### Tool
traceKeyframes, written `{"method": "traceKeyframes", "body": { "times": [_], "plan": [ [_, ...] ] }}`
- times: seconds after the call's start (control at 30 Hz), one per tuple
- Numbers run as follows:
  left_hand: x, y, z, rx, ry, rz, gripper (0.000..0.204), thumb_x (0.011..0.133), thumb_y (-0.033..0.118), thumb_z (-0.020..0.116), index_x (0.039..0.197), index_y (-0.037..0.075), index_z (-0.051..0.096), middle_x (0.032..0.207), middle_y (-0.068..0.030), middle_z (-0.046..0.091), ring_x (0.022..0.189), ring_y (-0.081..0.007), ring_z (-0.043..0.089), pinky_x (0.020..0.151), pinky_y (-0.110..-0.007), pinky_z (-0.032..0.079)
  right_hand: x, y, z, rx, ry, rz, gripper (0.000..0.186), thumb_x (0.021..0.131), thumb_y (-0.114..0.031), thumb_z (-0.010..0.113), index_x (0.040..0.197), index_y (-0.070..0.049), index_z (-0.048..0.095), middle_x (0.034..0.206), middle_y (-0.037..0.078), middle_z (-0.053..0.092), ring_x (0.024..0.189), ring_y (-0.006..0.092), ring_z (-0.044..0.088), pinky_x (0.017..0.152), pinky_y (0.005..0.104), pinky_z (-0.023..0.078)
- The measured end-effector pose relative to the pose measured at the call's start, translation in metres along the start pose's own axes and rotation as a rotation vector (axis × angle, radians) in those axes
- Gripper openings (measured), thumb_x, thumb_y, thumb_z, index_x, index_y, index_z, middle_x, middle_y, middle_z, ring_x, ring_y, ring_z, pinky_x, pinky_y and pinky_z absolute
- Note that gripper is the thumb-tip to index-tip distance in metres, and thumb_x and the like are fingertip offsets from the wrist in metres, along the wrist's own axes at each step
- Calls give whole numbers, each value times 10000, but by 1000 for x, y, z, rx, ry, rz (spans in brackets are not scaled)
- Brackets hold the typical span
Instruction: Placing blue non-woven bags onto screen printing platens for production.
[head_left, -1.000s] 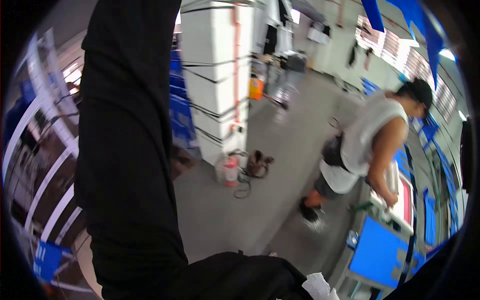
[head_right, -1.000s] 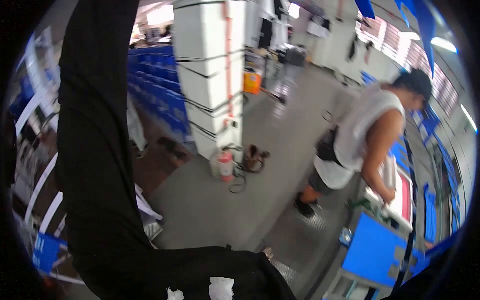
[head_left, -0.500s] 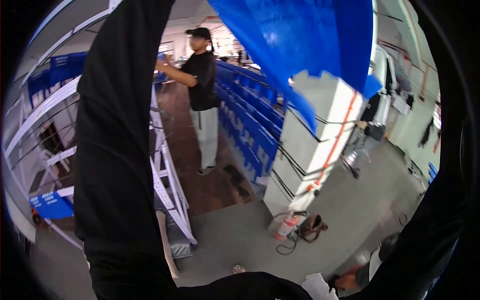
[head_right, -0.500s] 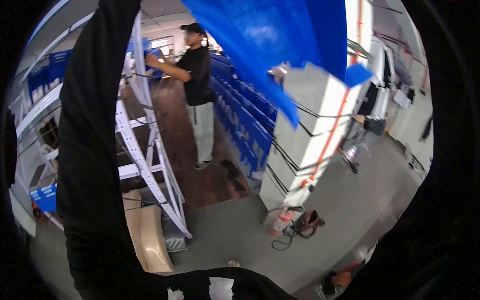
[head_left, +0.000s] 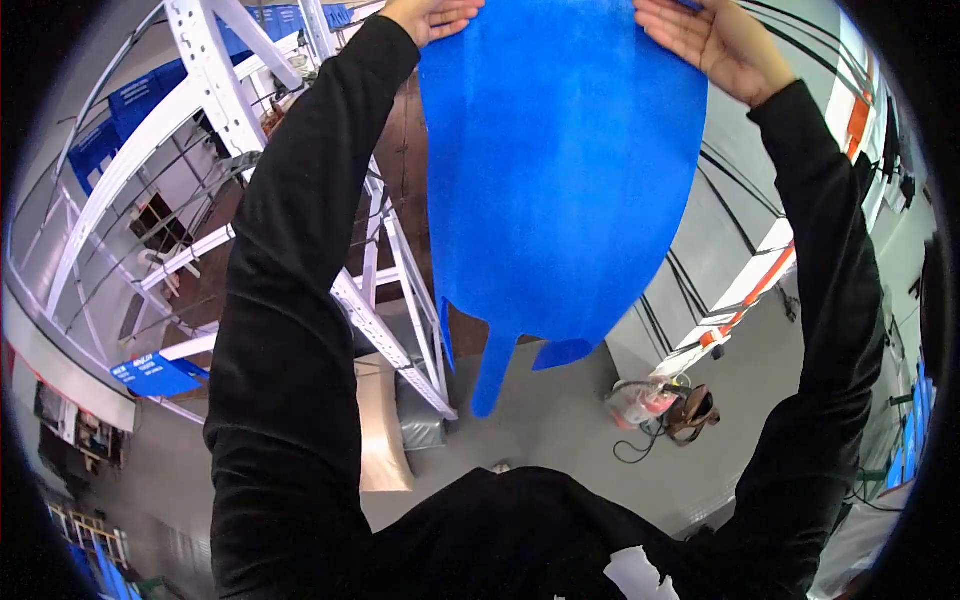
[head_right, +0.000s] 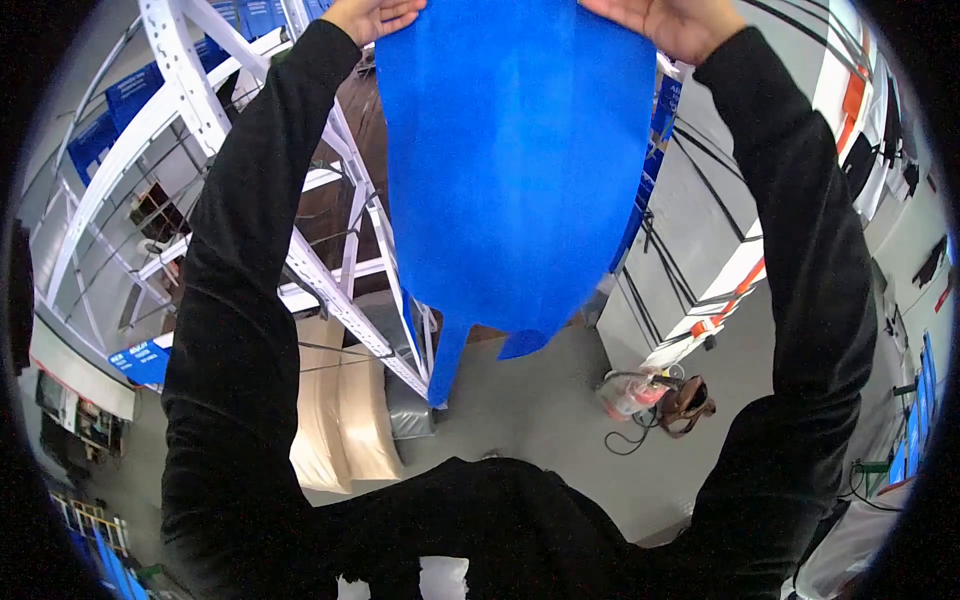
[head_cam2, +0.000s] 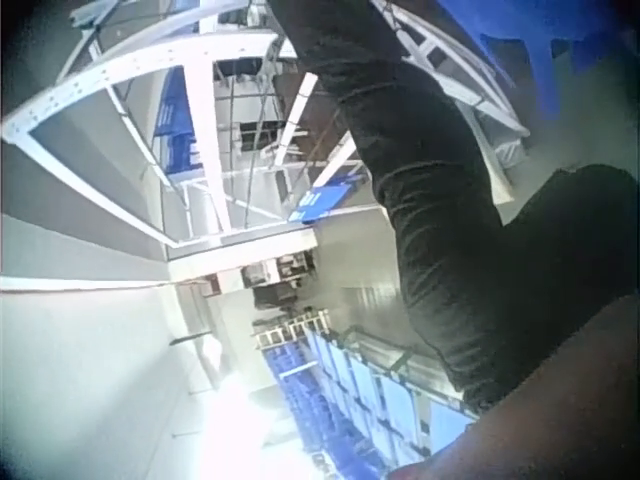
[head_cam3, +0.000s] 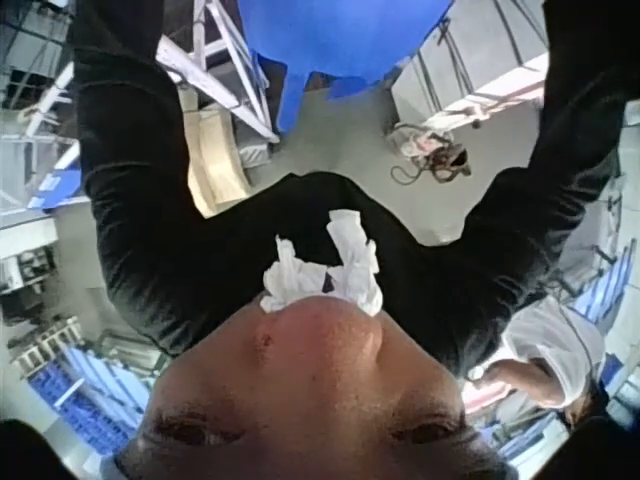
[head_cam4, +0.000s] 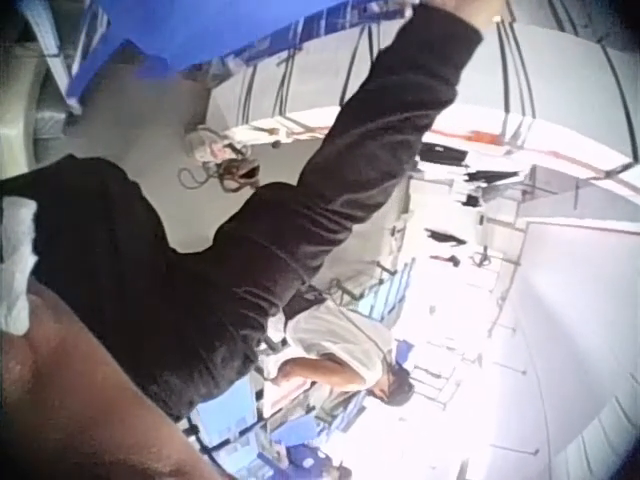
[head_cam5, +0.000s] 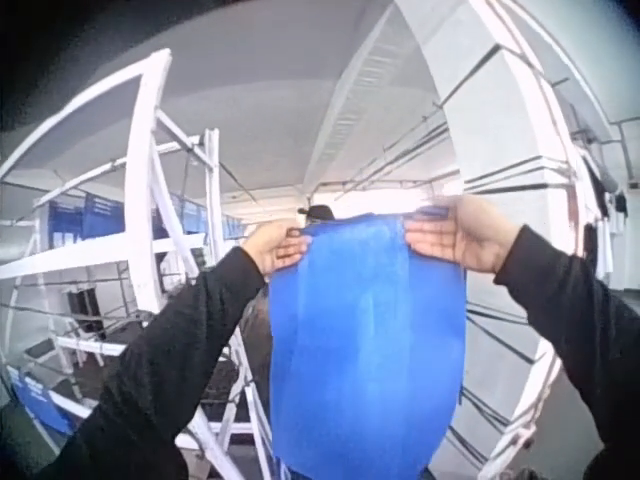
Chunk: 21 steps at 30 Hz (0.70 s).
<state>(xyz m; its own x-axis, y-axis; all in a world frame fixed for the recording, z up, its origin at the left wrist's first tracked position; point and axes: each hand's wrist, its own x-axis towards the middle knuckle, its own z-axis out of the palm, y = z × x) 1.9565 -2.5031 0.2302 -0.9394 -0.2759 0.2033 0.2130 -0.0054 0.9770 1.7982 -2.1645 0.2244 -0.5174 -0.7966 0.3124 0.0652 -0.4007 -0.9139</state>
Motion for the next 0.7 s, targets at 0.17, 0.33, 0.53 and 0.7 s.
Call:
{"method": "traceKeyframes", "body": {
  "times": [0.17,0.33,0.53,0.7],
  "plan": [
    [27,-56,37,190,394,-35,216,848,273,603,934,81,554,919,-72,660,820,-164,620,749,-324,515,-33,61,-22,22,-123,28,468,1006,-282,361,1287,90,406,1260,219,539,1086,275,599,949,355,502],
    [29,-101,36,295,232,11,165,765,197,673,732,77,565,771,-70,629,757,-184,624,684,-359,528,-92,133,26,273,-162,203,482,1006,-314,358,1258,90,432,1214,209,574,1001,288,639,865,365,537],
    [40,-114,-14,375,-83,-234,111,817,211,604,778,108,625,728,8,653,652,-104,631,678,-277,517,-57,143,31,-252,-469,121,318,972,-258,493,1000,20,646,861,107,683,770,158,662,700,268,539],
    [73,-127,-5,518,-211,-218,94,808,164,621,788,72,625,735,-14,659,643,-100,635,597,-272,523,145,208,-39,-770,-260,-686,409,929,-269,564,1295,-94,511,1269,129,549,1164,231,498,945,350,427]
  ]
}}
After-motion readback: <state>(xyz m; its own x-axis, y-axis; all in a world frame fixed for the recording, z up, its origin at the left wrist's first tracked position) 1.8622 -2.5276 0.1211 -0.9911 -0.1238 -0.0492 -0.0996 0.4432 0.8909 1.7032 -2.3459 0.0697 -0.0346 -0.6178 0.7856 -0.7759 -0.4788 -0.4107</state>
